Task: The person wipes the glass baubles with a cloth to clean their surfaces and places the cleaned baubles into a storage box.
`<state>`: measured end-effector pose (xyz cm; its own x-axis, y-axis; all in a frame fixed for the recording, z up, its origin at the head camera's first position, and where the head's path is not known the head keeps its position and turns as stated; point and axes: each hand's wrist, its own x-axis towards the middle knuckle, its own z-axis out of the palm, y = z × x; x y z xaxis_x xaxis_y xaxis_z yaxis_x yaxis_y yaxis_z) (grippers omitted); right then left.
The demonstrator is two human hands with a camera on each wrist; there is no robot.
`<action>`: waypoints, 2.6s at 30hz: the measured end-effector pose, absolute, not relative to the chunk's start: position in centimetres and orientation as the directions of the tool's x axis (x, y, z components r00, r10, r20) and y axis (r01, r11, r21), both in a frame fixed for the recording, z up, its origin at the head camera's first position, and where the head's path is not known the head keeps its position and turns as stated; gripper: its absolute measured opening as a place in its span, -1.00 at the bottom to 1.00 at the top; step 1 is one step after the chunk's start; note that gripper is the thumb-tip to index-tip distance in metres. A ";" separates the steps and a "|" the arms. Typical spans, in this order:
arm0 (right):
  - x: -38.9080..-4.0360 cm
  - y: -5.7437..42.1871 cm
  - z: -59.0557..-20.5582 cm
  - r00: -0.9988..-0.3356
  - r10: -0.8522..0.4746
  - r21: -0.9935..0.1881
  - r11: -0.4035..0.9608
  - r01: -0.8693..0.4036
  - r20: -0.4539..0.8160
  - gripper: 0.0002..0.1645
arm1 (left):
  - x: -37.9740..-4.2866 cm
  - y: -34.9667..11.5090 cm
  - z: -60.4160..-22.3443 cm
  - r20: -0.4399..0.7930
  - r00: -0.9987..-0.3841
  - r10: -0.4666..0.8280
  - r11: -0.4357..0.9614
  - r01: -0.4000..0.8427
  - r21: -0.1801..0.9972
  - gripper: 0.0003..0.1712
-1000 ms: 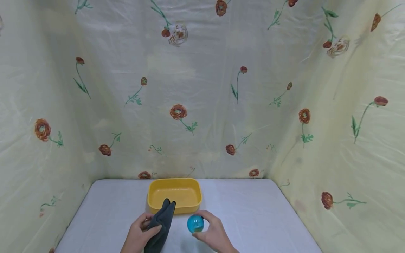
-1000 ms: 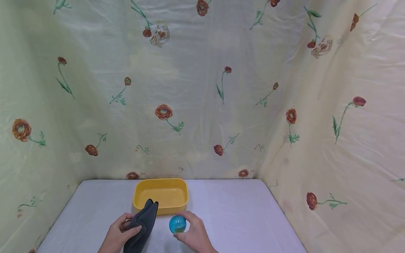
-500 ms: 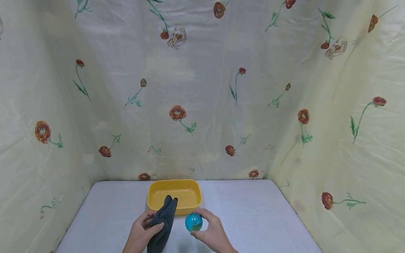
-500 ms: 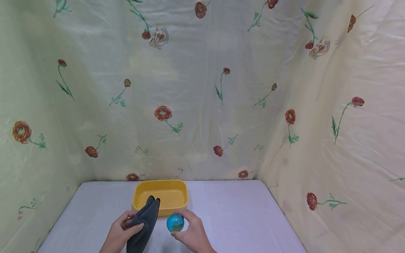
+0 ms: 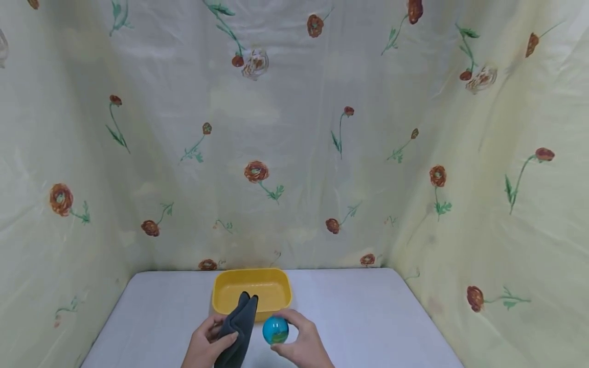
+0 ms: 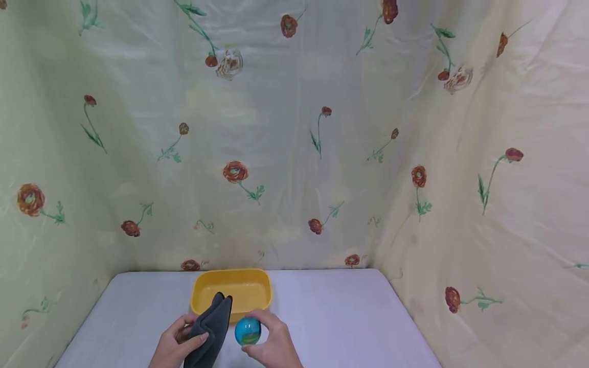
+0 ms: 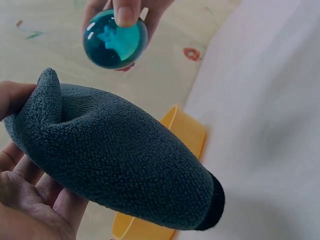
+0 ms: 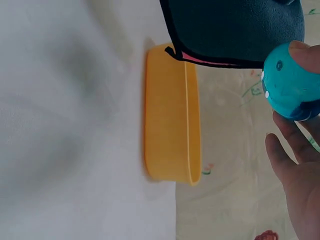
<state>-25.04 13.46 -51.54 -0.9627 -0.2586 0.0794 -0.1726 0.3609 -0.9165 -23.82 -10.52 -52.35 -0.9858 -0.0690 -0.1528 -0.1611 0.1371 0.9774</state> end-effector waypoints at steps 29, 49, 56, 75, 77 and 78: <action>-24.5 11.4 -50.1 -0.941 -0.328 -0.920 0.335 -0.202 0.087 -0.42 | -24.3 -10.1 -51.4 -0.216 -0.976 0.031 0.036 -0.215 0.976 -0.13; -23.8 10.9 -50.0 -0.891 -0.382 -0.868 0.323 -0.376 0.244 -0.38 | -23.9 -10.2 -51.9 -0.193 -0.975 0.113 -0.003 -0.195 0.981 -0.13; -23.7 10.6 -49.7 -0.883 -0.372 -0.821 0.379 -0.427 0.287 -0.35 | -23.9 -10.1 -51.4 -0.168 -0.981 0.094 0.005 -0.168 0.986 -0.23; -23.1 10.4 -49.9 -0.812 -0.409 -0.710 0.411 -0.571 0.417 -0.33 | -23.7 -10.1 -50.8 -0.167 -0.984 0.066 -0.039 -0.170 0.985 -0.35; -23.1 10.3 -50.0 -0.825 -0.397 -0.736 0.396 -0.549 0.402 -0.33 | -23.6 -10.1 -50.8 -0.158 -0.985 0.076 -0.047 -0.161 0.986 -0.35; -23.1 10.3 -50.0 -0.834 -0.389 -0.754 0.384 -0.533 0.392 -0.32 | -23.5 -10.0 -50.8 -0.156 -0.984 0.081 -0.049 -0.160 0.986 -0.35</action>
<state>-23.09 10.33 -49.99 -0.8337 -0.3890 0.3919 -0.5335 0.3841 -0.7536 -23.54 -10.04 -50.77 -0.9844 0.0815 -0.1556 -0.1600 -0.0494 0.9859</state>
